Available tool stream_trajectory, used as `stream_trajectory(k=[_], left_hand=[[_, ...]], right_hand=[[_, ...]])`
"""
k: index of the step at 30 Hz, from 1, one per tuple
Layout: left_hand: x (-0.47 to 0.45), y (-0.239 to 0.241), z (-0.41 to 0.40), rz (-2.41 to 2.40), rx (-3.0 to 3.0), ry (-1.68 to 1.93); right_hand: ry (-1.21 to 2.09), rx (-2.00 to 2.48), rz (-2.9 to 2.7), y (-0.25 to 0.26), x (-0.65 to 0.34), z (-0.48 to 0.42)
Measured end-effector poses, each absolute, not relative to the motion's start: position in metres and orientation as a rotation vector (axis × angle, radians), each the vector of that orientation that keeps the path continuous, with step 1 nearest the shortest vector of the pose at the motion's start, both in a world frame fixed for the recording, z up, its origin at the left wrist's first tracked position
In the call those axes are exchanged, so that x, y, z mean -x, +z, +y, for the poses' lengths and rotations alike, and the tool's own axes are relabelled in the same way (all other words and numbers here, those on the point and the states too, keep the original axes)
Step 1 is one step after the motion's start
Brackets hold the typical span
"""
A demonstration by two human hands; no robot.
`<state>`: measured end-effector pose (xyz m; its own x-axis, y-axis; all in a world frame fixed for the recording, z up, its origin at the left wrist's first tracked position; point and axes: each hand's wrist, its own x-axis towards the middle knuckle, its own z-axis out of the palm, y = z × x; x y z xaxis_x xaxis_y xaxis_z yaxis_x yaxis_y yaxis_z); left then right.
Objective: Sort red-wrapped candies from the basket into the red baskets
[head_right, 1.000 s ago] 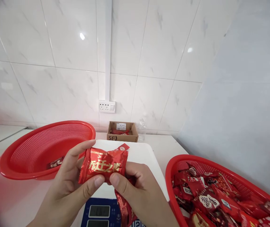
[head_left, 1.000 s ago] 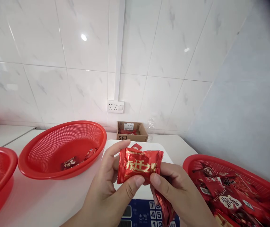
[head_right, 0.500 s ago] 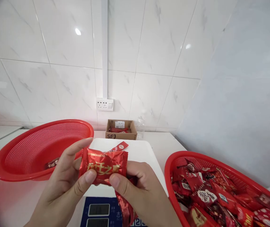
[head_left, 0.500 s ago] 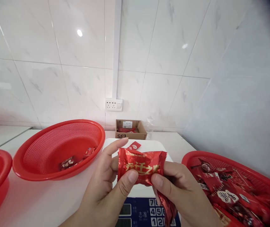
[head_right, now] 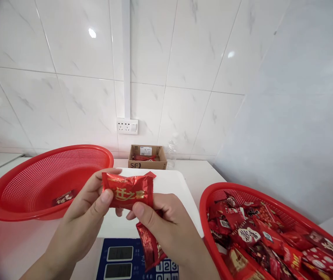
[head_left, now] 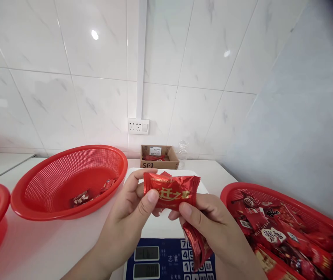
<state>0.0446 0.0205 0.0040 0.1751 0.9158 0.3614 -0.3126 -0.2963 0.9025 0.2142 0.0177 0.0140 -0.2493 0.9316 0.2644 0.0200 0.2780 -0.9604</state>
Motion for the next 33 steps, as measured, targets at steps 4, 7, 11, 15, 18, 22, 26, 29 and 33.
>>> stream_trajectory(k=[4,7,11,15,18,22,26,29,33], left_hand=[[-0.042,0.003,0.027,0.694,-1.458,1.279],[-0.043,0.002,0.027,0.705,-1.49,1.285],[-0.044,0.001,0.022,0.712,-1.47,1.301],[-0.043,0.0,0.022,0.714,-1.441,1.326],[-0.041,-0.001,0.023,0.688,-1.432,1.347],[-0.04,0.001,0.024,0.636,-1.393,1.335],[-0.041,0.003,0.023,0.638,-1.355,1.327],[-0.042,0.003,0.022,0.625,-1.325,1.334],[-0.043,0.005,0.021,0.554,-1.343,1.231]], right_hand=[[1.228,0.934,-1.386,0.014,-0.213,0.016],[1.234,0.927,-1.33,0.015,-0.212,0.014],[1.208,0.909,-1.301,0.017,-0.211,0.012],[1.224,0.893,-1.303,0.016,-0.211,0.013],[1.274,0.892,-1.299,0.015,-0.211,0.013],[1.322,0.89,-1.264,0.015,-0.21,0.011],[1.322,0.873,-1.277,0.018,-0.21,0.009],[1.314,0.907,-1.299,0.021,-0.211,0.007],[1.236,0.932,-1.277,0.024,-0.208,0.002]])
